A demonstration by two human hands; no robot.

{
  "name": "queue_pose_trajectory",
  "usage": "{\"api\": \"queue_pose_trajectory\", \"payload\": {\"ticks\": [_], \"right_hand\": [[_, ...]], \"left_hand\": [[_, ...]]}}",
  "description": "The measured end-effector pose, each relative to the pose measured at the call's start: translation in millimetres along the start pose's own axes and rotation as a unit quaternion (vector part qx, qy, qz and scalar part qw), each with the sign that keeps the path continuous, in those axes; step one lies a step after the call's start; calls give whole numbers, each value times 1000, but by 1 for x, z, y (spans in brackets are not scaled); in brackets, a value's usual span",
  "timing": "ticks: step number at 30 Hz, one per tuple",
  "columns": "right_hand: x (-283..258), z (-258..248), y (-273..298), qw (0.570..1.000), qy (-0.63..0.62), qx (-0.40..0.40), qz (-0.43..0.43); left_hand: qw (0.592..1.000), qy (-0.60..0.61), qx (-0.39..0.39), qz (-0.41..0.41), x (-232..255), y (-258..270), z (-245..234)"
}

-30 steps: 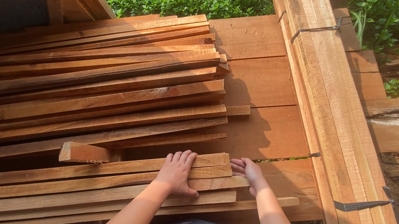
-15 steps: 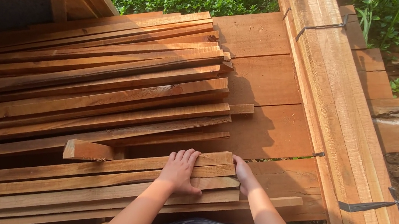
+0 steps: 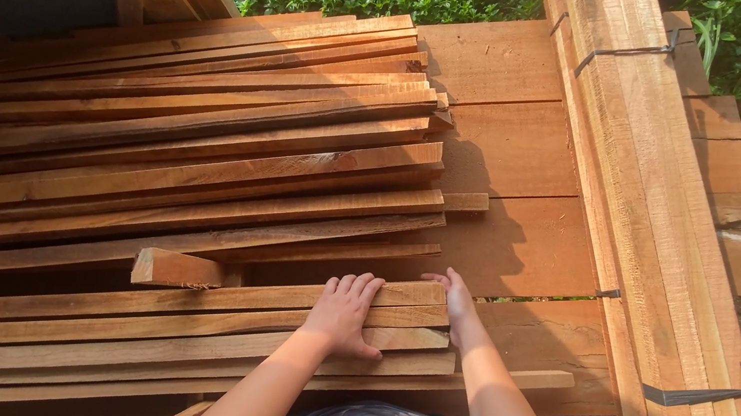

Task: Organizing thin wooden planks into small stacks and securing them with plastic ties.

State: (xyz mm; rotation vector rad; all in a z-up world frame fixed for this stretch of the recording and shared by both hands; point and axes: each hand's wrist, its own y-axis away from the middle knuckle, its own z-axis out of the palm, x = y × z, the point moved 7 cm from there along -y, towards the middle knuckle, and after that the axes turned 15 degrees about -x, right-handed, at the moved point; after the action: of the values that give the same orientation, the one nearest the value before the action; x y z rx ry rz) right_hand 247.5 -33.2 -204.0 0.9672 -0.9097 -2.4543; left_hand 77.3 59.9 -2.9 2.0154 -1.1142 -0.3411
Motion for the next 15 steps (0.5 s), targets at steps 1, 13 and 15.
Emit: {"api": "queue_pose_trajectory", "payload": {"ticks": [1, 13, 15], "right_hand": [[2, 0, 3, 1000, -2, 3, 0], [1, 3, 12, 997, -15, -10, -73], [3, -1, 8, 996, -8, -15, -89]], "left_hand": [[1000, -1, -2, 3, 1, 0, 3], [993, 23, 101, 53, 9, 14, 13], [962, 6, 255, 94, 20, 30, 13]]}}
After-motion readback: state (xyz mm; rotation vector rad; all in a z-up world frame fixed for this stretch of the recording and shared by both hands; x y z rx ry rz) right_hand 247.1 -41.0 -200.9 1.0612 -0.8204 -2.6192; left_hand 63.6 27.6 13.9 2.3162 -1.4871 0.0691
